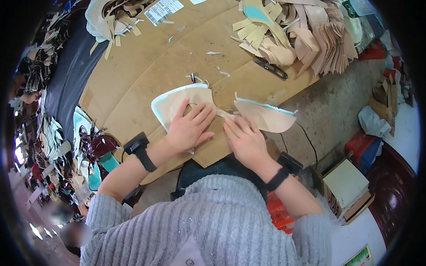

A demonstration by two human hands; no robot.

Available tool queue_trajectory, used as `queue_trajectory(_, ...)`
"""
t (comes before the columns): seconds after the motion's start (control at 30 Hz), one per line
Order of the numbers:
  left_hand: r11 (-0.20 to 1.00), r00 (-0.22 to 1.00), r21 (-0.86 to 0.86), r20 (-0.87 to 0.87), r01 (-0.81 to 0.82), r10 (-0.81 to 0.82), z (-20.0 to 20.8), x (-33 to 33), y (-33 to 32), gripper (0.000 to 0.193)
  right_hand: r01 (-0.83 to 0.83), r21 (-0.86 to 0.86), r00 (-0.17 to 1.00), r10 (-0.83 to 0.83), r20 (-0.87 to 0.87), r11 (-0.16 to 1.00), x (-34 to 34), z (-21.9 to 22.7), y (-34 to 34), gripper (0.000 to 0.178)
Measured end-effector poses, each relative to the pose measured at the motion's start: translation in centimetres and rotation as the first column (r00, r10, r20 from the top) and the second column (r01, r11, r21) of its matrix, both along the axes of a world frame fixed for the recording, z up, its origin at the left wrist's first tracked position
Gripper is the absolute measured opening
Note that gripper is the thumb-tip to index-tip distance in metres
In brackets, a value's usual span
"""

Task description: Gluing and assembling components of a shoe upper at a manufacturing station.

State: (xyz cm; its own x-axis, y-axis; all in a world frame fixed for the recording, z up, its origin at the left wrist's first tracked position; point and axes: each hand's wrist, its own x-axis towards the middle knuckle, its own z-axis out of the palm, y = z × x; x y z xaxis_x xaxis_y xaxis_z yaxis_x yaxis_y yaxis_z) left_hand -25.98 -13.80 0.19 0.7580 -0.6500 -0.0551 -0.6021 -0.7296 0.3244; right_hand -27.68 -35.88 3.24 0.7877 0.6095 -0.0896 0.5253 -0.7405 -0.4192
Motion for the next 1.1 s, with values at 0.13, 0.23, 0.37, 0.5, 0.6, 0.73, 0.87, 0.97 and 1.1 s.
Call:
queue_trajectory(0.13, 0.923, 0.968, -0.292, -0.082, -0.252, 0.238, -1.0, 3.3, 1.3, 0.044, 0.005, 0.086, 0.998, -0.010, 0.060, 0.996, 0.5, 1.4, -3.3, 0.038)
queue_trajectory(0.23, 0.852, 0.898, -0.287, -0.091, -0.438, 0.431, 1.0, 7.3, 2.4, 0.053, 0.309, 0.155, 0.935, -0.330, 0.130, 0.938, 4.7, 2.6, -3.7, 0.030)
queue_trajectory(0.37, 0.911, 0.842, 0.131, -0.348, -0.391, 0.411, 2.2, 9.4, 2.5, 0.054, 0.337, -0.072, 0.940, -0.340, -0.029, 0.939, 6.2, 1.2, -4.4, 0.021)
queue_trajectory(0.5, 0.951, 0.788, -0.037, -0.570, -0.308, 0.233, 3.6, 9.1, 4.5, 0.029, 0.207, -0.151, 0.923, -0.244, -0.299, 0.967, 6.9, 2.9, -4.7, 0.016)
queue_trajectory(0.6, 0.832, 0.795, -0.284, -0.543, -0.477, 0.271, 9.3, 8.7, 6.7, 0.016, 0.158, 0.127, 0.987, -0.159, 0.000, 0.979, 9.3, 6.3, -4.0, 0.017)
queue_trajectory(0.73, 0.850, 0.888, -0.348, 0.089, -0.396, 0.451, 14.6, 8.2, 8.8, 0.019, -0.065, 0.317, 0.871, -0.101, 0.481, 0.946, 14.0, 8.5, -1.8, 0.043)
queue_trajectory(0.87, 0.975, 0.769, -0.212, 0.613, -0.062, 0.182, 10.1, 5.7, 9.9, 0.033, -0.229, 0.168, 0.741, 0.061, 0.668, 0.959, 14.9, 6.6, -1.2, 0.033)
queue_trajectory(0.97, 0.973, 0.897, -0.172, 0.389, -0.153, 0.209, 4.3, -0.3, 8.4, 0.039, -0.263, -0.005, 0.825, 0.228, 0.518, 0.965, 10.7, 2.6, -2.7, 0.034)
queue_trajectory(1.1, 0.943, 0.939, -0.089, 0.098, -0.321, 0.329, 0.5, -5.5, 5.0, 0.047, -0.249, -0.065, 0.932, 0.257, 0.255, 0.966, 5.3, -0.7, -4.1, 0.038)
